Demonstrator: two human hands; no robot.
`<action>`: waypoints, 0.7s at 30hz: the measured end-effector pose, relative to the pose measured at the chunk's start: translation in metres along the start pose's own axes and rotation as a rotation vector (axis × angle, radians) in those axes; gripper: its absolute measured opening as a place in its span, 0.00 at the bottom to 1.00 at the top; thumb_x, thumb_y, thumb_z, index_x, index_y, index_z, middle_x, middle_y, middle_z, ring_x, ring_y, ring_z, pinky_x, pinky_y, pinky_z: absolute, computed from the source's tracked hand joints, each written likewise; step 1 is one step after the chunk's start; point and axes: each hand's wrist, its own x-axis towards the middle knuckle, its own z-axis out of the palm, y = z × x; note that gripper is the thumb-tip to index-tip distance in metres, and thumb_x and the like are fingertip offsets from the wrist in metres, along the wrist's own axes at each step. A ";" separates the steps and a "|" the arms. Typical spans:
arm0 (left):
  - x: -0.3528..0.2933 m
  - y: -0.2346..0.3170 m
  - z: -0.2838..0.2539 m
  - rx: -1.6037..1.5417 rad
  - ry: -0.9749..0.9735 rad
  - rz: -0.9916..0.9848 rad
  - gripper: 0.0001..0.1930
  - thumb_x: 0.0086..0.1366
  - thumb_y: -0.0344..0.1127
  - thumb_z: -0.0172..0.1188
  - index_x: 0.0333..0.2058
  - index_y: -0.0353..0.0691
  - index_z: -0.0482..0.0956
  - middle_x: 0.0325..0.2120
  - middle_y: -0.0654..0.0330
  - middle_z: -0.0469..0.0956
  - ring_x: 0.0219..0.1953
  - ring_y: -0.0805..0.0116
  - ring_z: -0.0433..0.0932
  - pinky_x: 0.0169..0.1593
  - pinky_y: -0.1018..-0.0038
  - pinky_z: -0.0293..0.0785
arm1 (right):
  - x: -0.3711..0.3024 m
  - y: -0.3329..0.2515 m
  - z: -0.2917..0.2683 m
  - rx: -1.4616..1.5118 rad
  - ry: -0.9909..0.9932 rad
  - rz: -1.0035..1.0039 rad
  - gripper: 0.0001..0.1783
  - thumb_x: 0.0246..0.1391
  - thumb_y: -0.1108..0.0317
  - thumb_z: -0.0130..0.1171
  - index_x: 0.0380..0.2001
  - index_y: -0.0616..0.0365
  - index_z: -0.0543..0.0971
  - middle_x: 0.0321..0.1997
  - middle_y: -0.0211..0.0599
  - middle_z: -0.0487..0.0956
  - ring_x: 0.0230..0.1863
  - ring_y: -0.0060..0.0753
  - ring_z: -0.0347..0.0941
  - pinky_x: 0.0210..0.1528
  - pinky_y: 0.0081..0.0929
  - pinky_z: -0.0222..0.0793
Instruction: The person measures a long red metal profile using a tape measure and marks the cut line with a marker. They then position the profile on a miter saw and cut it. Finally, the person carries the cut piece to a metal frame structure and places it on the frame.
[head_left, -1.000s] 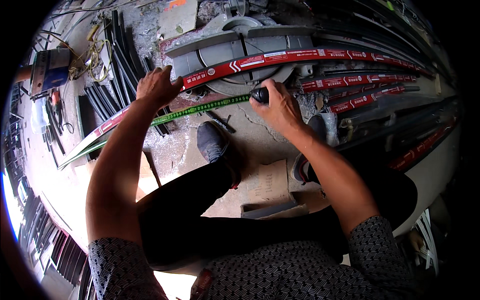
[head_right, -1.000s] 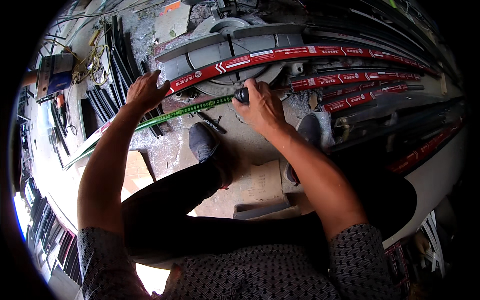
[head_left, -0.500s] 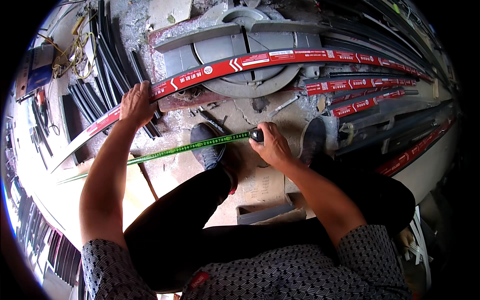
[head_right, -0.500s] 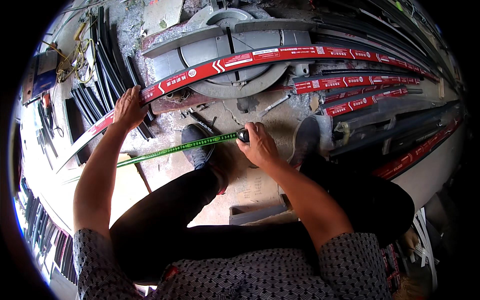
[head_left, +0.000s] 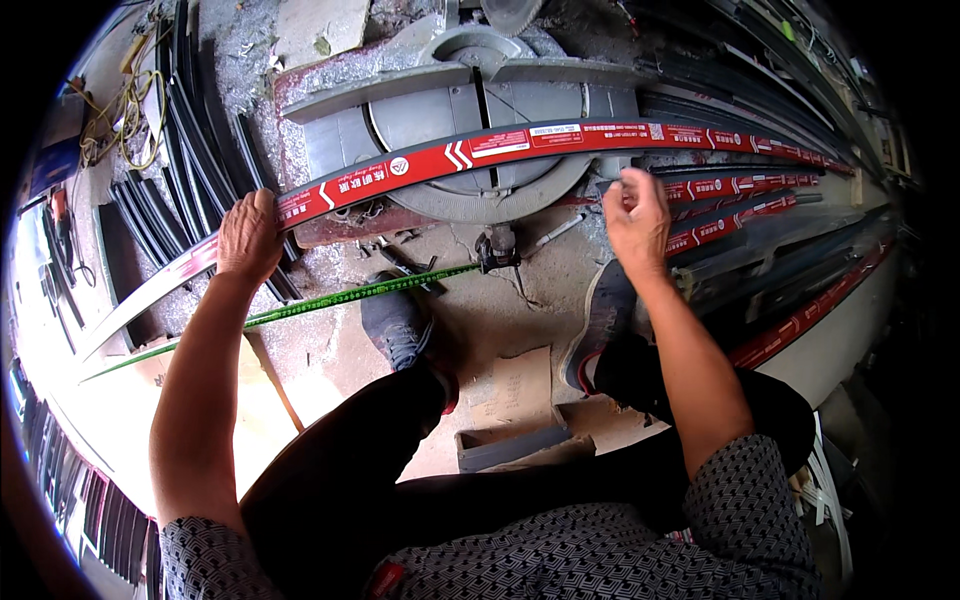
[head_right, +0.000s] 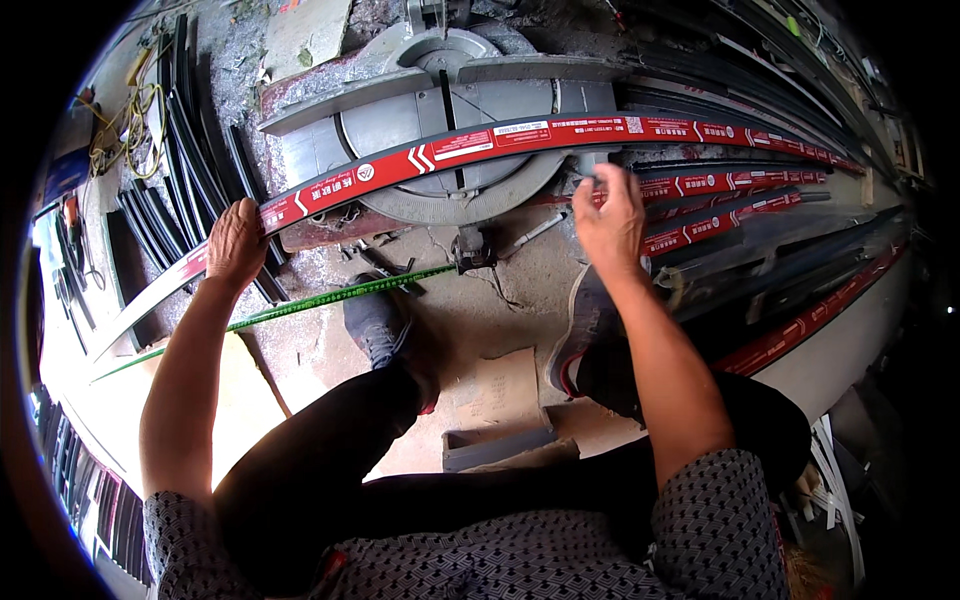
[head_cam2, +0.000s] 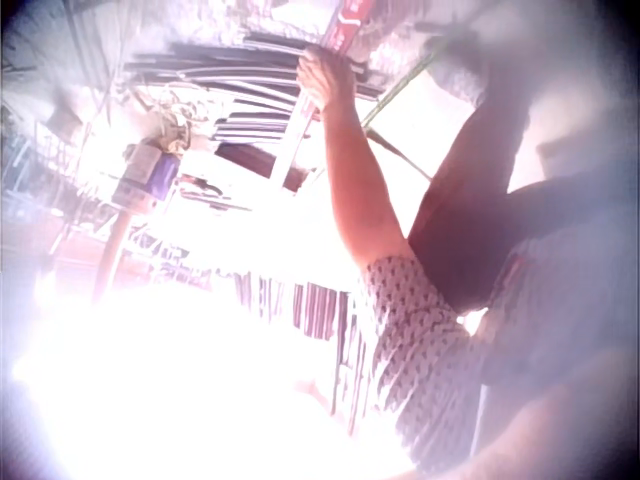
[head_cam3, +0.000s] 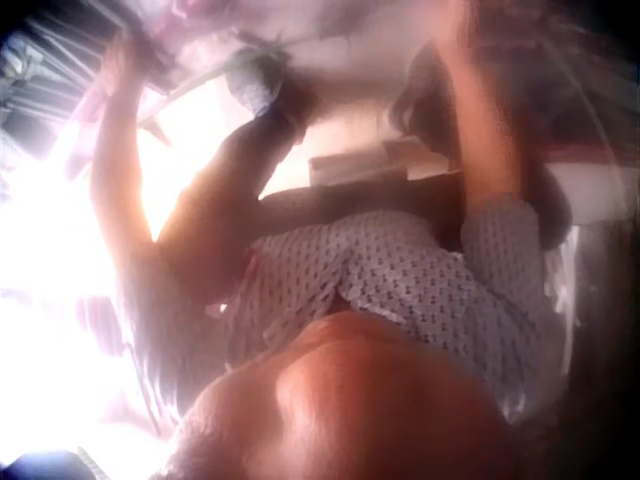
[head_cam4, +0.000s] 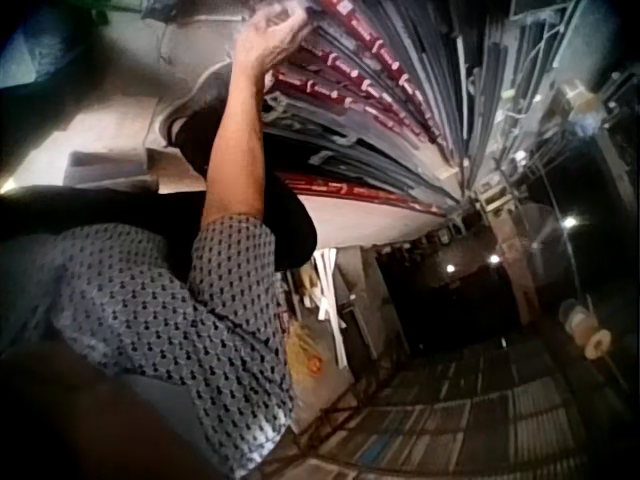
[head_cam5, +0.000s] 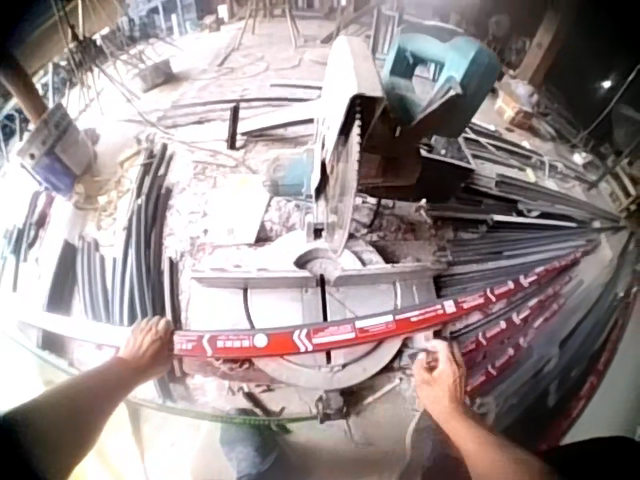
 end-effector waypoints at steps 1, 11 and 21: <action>-0.002 -0.001 -0.001 0.002 -0.014 -0.010 0.16 0.56 0.30 0.67 0.38 0.39 0.67 0.34 0.48 0.74 0.42 0.45 0.76 0.48 0.54 0.71 | 0.019 0.003 -0.009 -0.126 0.041 -0.033 0.21 0.56 0.65 0.64 0.53 0.56 0.75 0.47 0.50 0.77 0.47 0.55 0.76 0.51 0.47 0.73; 0.015 -0.008 -0.004 0.032 0.008 0.029 0.15 0.58 0.30 0.65 0.39 0.40 0.66 0.35 0.49 0.73 0.42 0.46 0.75 0.48 0.54 0.70 | 0.124 0.070 -0.051 -0.778 -0.330 -0.194 0.37 0.49 0.71 0.65 0.65 0.51 0.69 0.66 0.43 0.70 0.69 0.50 0.63 0.72 0.46 0.57; 0.038 -0.023 -0.001 0.015 -0.001 0.026 0.19 0.56 0.24 0.65 0.43 0.39 0.66 0.36 0.48 0.72 0.44 0.44 0.74 0.50 0.53 0.69 | 0.140 0.068 -0.046 -0.814 -0.489 -0.336 0.32 0.42 0.78 0.72 0.51 0.57 0.70 0.52 0.46 0.74 0.59 0.52 0.70 0.64 0.45 0.65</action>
